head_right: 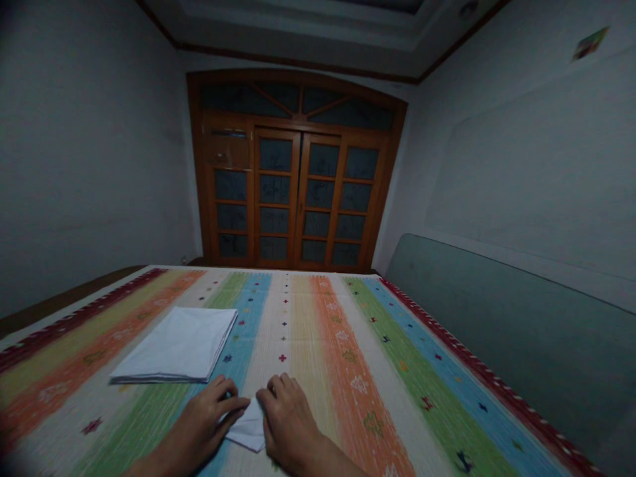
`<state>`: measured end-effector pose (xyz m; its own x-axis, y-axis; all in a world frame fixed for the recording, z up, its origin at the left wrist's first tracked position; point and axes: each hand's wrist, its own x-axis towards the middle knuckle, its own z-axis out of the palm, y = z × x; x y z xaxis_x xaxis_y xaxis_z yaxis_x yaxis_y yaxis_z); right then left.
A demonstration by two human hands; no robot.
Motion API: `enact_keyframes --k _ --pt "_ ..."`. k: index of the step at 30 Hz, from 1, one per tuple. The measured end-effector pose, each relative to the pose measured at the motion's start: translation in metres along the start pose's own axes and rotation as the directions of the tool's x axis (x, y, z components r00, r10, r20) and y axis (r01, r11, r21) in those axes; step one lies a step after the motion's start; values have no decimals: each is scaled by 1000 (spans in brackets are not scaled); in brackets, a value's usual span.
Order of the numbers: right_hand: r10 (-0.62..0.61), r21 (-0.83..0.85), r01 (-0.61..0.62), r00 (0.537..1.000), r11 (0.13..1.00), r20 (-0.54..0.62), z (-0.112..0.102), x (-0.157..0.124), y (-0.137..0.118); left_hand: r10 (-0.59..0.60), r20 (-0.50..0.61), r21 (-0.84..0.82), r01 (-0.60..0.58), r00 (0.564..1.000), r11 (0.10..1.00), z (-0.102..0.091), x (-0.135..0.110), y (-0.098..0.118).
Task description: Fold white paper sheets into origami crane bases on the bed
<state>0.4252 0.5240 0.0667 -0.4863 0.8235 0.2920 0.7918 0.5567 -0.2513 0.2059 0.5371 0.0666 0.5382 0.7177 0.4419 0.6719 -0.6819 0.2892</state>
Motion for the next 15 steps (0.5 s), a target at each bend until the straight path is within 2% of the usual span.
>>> enact_keyframes --k 8,15 --pt "63 16 -63 998 998 -16 3 0 -3 -74 70 -36 77 995 996 -6 0 5" --pt "62 107 -60 998 992 -12 -2 2 -2 -161 97 -110 171 982 979 -6 0 7"
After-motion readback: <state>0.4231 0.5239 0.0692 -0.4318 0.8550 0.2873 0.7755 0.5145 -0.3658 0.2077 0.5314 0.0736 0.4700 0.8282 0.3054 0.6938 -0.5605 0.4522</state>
